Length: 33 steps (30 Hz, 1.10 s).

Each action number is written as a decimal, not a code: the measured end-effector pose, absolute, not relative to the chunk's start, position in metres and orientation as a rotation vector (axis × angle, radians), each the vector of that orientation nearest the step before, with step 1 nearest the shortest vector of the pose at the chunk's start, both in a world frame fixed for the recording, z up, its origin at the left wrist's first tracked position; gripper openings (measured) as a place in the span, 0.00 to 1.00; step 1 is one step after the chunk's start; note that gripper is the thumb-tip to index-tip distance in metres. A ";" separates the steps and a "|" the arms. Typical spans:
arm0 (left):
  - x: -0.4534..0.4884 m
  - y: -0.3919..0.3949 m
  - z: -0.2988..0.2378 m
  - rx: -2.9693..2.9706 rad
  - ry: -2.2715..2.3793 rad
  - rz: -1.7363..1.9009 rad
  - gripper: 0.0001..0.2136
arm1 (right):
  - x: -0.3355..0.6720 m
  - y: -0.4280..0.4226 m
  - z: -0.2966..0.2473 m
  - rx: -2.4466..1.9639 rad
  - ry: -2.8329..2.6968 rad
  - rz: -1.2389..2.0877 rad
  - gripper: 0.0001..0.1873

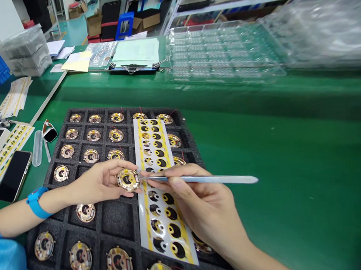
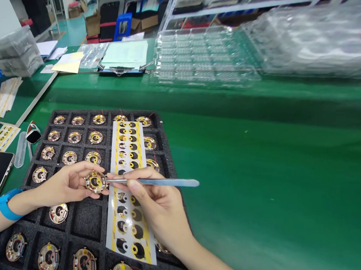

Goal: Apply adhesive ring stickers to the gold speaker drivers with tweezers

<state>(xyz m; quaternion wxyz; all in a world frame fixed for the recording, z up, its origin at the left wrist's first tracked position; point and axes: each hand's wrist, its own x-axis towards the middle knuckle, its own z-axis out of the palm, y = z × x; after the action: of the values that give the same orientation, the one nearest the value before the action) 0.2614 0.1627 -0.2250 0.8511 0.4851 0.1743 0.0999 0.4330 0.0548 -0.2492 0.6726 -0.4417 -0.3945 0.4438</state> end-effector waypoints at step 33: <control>0.264 0.162 -0.225 1.041 0.461 0.250 0.13 | 0.431 0.050 -0.246 -1.072 -1.069 0.815 0.04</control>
<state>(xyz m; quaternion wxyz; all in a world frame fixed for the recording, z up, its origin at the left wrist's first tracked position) 0.2637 0.1616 -0.2254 0.8349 0.4915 0.2178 0.1182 0.4308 0.0505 -0.2459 0.6526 -0.4723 -0.4711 0.3592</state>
